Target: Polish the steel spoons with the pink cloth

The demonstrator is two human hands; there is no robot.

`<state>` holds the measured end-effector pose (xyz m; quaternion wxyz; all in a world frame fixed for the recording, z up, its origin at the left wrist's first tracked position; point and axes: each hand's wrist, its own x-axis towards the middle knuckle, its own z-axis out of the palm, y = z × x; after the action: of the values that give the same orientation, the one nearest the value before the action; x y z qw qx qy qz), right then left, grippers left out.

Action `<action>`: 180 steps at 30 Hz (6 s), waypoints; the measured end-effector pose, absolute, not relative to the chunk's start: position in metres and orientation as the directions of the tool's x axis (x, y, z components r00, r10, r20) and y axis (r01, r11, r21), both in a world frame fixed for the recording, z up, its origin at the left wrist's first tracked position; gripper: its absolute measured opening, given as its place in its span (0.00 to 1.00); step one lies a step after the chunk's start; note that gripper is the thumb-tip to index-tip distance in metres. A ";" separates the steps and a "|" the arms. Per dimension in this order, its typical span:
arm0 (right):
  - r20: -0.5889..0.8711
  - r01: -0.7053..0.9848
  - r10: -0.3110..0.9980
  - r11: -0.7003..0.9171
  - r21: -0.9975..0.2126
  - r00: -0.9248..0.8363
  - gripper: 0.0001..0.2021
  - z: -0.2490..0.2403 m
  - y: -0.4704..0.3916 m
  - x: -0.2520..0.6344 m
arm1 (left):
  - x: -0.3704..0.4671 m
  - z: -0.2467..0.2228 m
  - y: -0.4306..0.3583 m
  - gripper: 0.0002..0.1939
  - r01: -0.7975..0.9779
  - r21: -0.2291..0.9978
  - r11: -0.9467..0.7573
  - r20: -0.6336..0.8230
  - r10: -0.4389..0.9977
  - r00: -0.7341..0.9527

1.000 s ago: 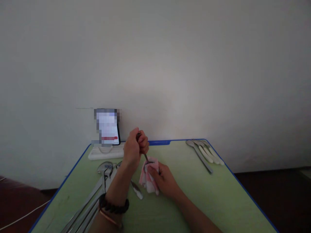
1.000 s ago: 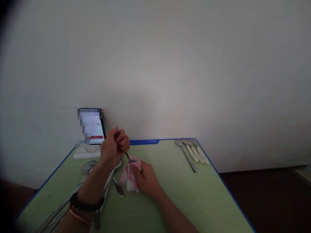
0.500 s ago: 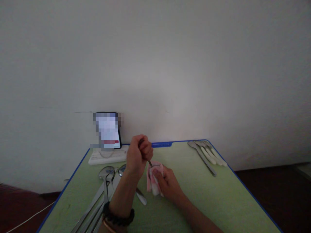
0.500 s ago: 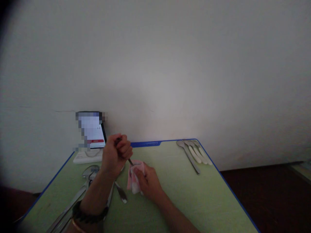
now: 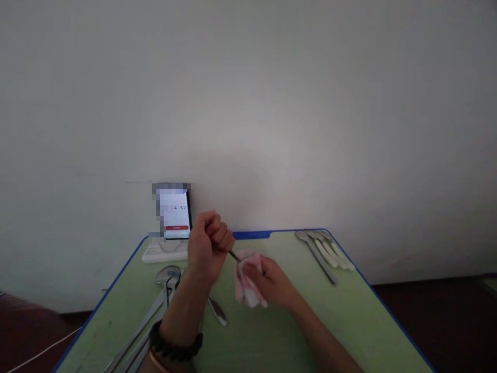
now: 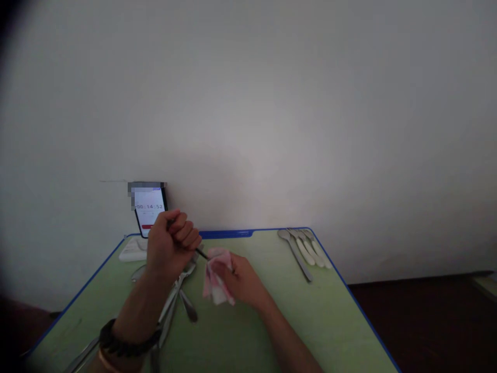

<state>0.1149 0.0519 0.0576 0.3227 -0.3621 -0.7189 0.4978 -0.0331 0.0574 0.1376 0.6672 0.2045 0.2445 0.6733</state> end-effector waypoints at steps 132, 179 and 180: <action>0.172 -0.438 0.963 0.249 -0.864 0.208 0.12 0.161 0.041 0.135 | -0.032 0.172 -0.004 0.16 0.618 0.696 -0.365 0.038 0.879 0.476; 0.048 -0.719 0.950 0.265 -0.642 0.307 0.09 0.159 0.046 0.125 | -0.036 0.174 -0.003 0.18 0.685 0.618 -0.386 -0.162 0.790 0.592; 0.048 -0.723 0.952 0.263 -0.638 0.304 0.09 0.159 0.045 0.123 | -0.035 0.172 -0.001 0.18 0.707 0.585 -0.396 -0.143 0.808 0.571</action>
<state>0.1227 0.0453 0.1591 0.7639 -0.2611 -0.2185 0.5482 -0.0351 -0.0013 0.1716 0.3069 0.8315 0.4557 0.0824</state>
